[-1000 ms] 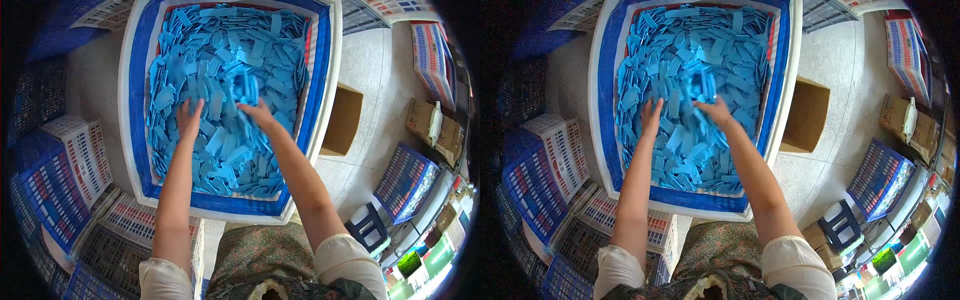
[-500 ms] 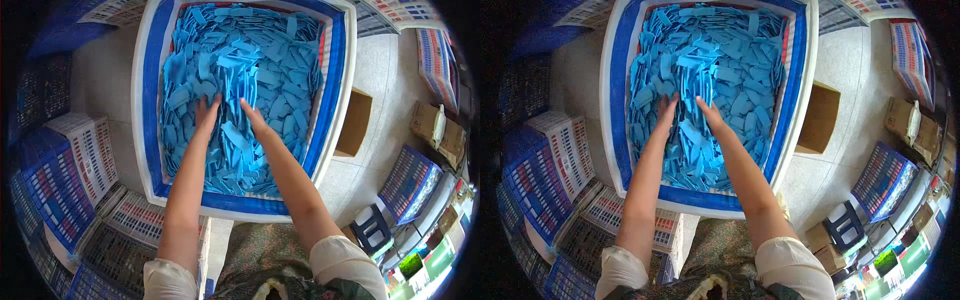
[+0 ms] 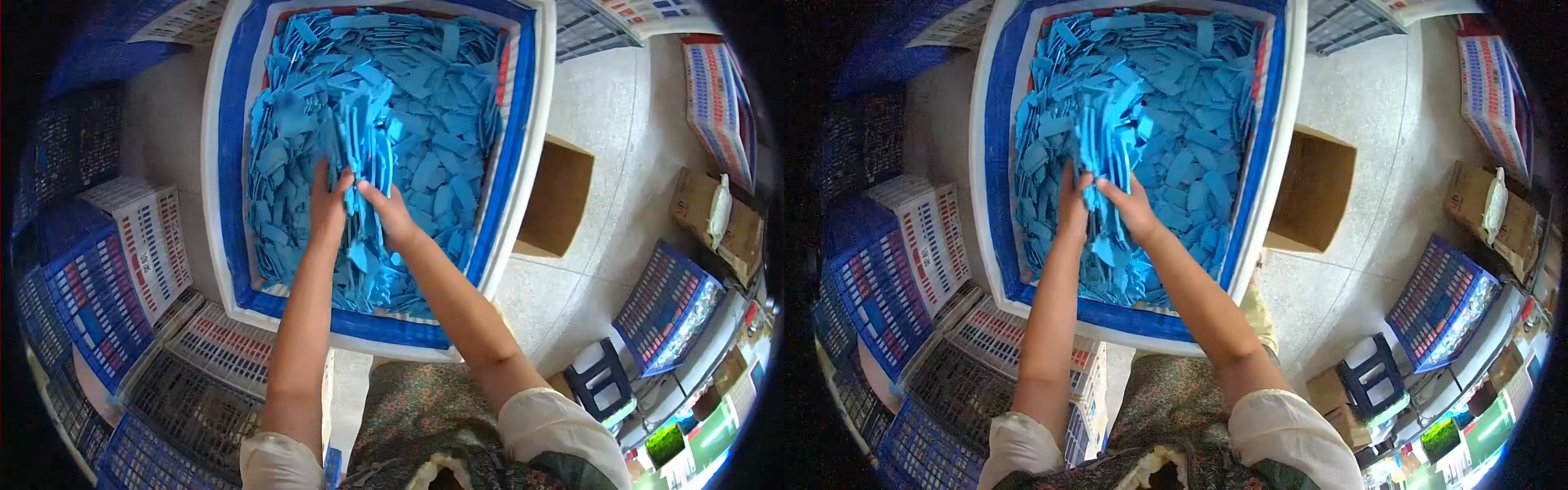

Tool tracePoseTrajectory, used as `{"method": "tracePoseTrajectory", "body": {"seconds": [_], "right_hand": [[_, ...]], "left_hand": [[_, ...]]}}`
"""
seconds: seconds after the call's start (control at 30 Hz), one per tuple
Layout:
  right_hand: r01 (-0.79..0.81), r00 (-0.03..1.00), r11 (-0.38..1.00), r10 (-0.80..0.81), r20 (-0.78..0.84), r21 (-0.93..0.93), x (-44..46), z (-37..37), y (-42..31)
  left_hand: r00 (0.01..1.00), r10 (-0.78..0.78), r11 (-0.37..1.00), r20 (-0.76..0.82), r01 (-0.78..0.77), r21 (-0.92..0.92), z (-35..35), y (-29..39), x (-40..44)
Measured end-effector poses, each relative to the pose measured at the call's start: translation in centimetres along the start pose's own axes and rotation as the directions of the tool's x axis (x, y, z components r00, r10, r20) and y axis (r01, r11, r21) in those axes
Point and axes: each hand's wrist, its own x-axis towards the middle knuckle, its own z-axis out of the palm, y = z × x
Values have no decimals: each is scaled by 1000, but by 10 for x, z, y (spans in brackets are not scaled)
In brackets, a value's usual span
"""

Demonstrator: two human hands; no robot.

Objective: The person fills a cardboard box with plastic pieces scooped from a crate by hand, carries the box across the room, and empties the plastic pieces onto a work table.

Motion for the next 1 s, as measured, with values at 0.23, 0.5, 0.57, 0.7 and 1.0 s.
{"method": "tracePoseTrajectory", "body": {"seconds": [0.23,0.5,0.57,0.7,1.0], "right_hand": [[249,952,951,-206,225,-183,-54,27,-60],[398,892,894,-326,312,-204,-133,23,-122],[353,926,900,-297,233,-254,-171,11,-142],[472,879,826,-469,86,-310,-244,-39,-169],[328,853,943,-321,-411,-56,-217,-252,-148]], "left_hand": [[986,164,971,-15,-164,-173,17,59,-53],[968,250,968,22,-250,-23,64,111,-120],[967,227,973,112,-220,-73,82,98,-140],[839,447,891,310,-447,-72,161,140,-186],[834,162,984,528,-175,-26,325,16,-141]]}}
